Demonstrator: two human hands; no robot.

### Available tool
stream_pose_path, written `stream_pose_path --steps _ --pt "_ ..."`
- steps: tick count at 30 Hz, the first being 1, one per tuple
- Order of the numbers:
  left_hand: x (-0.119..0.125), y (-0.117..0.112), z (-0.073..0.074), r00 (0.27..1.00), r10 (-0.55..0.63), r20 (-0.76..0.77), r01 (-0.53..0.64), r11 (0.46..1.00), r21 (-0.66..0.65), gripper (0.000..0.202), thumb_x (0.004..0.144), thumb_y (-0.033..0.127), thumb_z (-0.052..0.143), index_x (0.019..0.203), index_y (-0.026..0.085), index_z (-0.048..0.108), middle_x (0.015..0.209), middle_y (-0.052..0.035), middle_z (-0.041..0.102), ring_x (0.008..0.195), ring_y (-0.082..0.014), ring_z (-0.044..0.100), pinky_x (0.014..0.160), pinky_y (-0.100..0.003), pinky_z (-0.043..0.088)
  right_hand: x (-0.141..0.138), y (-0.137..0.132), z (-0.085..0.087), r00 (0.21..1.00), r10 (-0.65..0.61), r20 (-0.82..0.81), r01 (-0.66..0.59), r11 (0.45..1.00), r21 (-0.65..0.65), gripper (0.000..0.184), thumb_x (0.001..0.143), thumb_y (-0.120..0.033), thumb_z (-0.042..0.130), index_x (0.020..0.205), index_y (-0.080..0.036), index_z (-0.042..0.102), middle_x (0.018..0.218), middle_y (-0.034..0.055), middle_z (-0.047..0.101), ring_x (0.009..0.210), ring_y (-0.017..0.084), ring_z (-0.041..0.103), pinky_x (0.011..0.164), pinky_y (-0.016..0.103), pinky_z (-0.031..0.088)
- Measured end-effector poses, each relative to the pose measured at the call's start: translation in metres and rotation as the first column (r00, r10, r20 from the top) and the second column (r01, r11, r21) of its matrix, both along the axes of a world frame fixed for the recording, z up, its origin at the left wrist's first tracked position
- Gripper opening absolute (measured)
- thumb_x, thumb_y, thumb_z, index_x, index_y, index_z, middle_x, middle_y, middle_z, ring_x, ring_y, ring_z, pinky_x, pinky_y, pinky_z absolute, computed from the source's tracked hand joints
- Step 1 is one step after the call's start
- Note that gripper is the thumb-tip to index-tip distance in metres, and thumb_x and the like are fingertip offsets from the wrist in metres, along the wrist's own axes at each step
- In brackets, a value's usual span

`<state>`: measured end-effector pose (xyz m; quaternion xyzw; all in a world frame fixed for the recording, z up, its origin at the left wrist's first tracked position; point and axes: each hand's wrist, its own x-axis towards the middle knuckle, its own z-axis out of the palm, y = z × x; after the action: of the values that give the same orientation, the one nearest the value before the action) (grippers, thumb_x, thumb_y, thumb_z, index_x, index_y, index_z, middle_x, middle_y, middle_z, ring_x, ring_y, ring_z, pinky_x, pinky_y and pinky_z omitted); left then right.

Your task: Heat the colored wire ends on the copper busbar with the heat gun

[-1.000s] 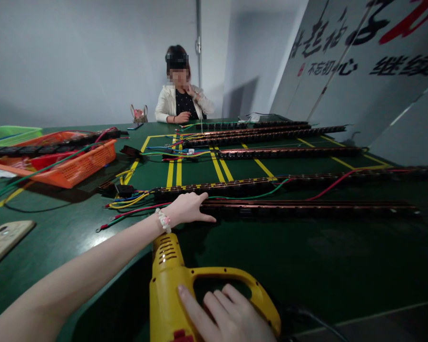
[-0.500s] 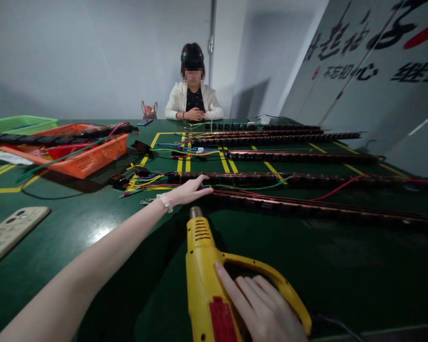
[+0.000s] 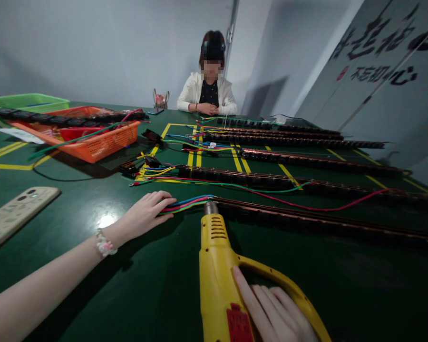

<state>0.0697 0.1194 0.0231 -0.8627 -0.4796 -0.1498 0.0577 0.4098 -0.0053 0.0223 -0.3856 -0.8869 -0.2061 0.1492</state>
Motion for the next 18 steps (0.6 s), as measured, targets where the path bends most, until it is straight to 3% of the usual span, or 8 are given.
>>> stream_pose_path --steps 4,8,10,13,18 --pt "-0.009 -0.003 0.001 0.977 -0.001 -0.212 0.05 0.973 0.226 0.03 0.093 0.038 0.039 0.092 0.02 0.064 0.094 -0.0024 0.06 0.083 -0.0101 0.051 0.076 -0.024 0.035 -0.003 -0.001 -0.001 1.0 -0.003 0.001 0.003 1.0 -0.031 0.065 0.093 -0.044 0.014 0.149 -0.01 0.008 0.094 0.0024 0.061 0.079 0.008 0.057 0.077 0.026 0.043" --pt "-0.002 -0.005 0.005 0.959 0.081 -0.27 -0.006 0.964 0.266 0.034 0.094 0.034 0.035 0.079 0.017 0.061 0.076 -0.0018 0.058 0.071 -0.0098 0.048 0.067 -0.025 0.027 -0.01 0.003 0.003 0.999 -0.003 -0.039 0.0 0.998 -0.056 0.068 0.092 -0.047 0.017 0.148 -0.008 0.014 0.094 0.0031 0.06 0.081 0.008 0.055 0.077 0.024 0.042" --pt "-0.001 -0.004 0.006 0.96 0.118 -0.255 -0.065 0.976 0.207 0.037 0.094 0.036 0.033 0.079 0.017 0.06 0.078 -0.0025 0.059 0.072 -0.0099 0.05 0.067 -0.025 0.027 -0.012 0.005 0.006 0.999 -0.014 -0.047 0.011 0.998 -0.069 0.064 0.092 -0.043 0.021 0.146 -0.008 0.02 0.094 0.0028 0.06 0.082 0.006 0.054 0.078 0.021 0.041" --pt "-0.009 -0.003 0.007 0.958 0.197 -0.208 -0.198 0.98 0.015 0.042 0.093 0.046 0.031 0.083 0.017 0.059 0.078 -0.0026 0.061 0.067 -0.0091 0.05 0.063 -0.023 0.025 -0.015 0.007 0.009 0.999 -0.031 -0.042 0.028 0.998 -0.054 0.058 0.092 -0.034 0.024 0.145 -0.009 0.024 0.095 0.003 0.059 0.083 0.005 0.052 0.079 0.019 0.039" --pt "-0.036 0.001 0.008 0.922 0.381 -0.068 -0.383 0.876 -0.292 0.057 0.091 0.058 0.021 0.083 0.019 0.062 0.075 -0.0023 0.062 0.067 -0.0093 0.052 0.059 -0.02 0.02 -0.021 0.004 0.007 0.999 -0.023 -0.032 0.023 1.0 -0.019 0.07 0.091 -0.051 0.021 0.143 -0.004 0.026 0.099 0.0074 0.058 0.087 0.008 0.052 0.08 0.022 0.039"
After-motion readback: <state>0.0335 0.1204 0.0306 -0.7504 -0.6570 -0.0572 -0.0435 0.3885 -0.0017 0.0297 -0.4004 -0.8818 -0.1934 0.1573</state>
